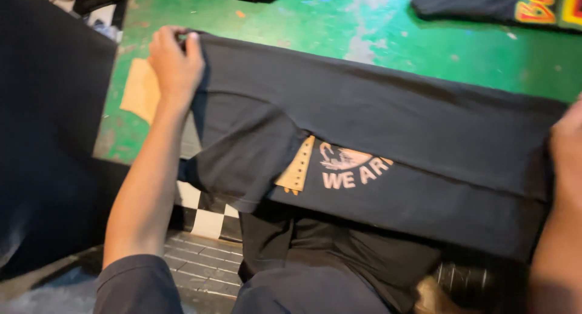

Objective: The person folds a black t-shirt on a green table using a cardboard template to ensure precise alignment. They smooth the fabric, fold the sleeves and sides, and then fold the shirt into a compact rectangle before placing it on a stack.

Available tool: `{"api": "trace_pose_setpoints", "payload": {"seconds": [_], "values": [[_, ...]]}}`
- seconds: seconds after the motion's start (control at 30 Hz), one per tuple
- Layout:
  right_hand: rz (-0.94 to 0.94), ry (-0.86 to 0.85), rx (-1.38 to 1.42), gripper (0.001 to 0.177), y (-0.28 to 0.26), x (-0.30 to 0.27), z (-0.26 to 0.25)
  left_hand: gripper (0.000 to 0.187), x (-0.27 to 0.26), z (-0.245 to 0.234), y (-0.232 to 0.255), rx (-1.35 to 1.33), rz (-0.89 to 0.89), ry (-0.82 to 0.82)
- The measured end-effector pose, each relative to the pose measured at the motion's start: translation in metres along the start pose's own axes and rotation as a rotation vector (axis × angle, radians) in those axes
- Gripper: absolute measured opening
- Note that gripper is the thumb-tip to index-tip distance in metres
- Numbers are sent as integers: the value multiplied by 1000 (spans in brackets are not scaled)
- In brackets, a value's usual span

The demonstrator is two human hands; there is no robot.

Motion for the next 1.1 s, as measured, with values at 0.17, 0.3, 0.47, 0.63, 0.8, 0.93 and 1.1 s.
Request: {"api": "trace_pose_setpoints", "payload": {"seconds": [0.17, 0.3, 0.47, 0.63, 0.8, 0.93, 1.1], "values": [[-415, 22, 843, 27, -263, 98, -249, 49, -7, -29, 36, 11, 81, -162], [-560, -25, 885, 46, -351, 99, -228, 45, -9, -31, 28, -53, 18, -179], [-433, -64, 761, 52, -392, 124, -211, 41, 0, -33, 20, -123, -35, -268], [-318, -389, 753, 44, -392, 146, -193, 47, 30, -53, 26, -113, -145, -539], [-263, -490, 749, 38, -394, 147, -182, 50, 37, -57, 12, -61, -160, -772], [-301, -366, 791, 38, -394, 144, -185, 37, 29, -49, 3, -141, -244, -737], [-356, -269, 836, 42, -391, 144, -178, 46, 16, -33, -8, -125, -204, -574]]}}
Point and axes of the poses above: each hand's wrist, its own x-axis towards the middle knuckle, its own z-axis out of the palm, y = z × x, the point moved 3 cm from there along x, towards the middle knuckle, and after that the axes turned 9 degrees about y, right-handed, at the moved point
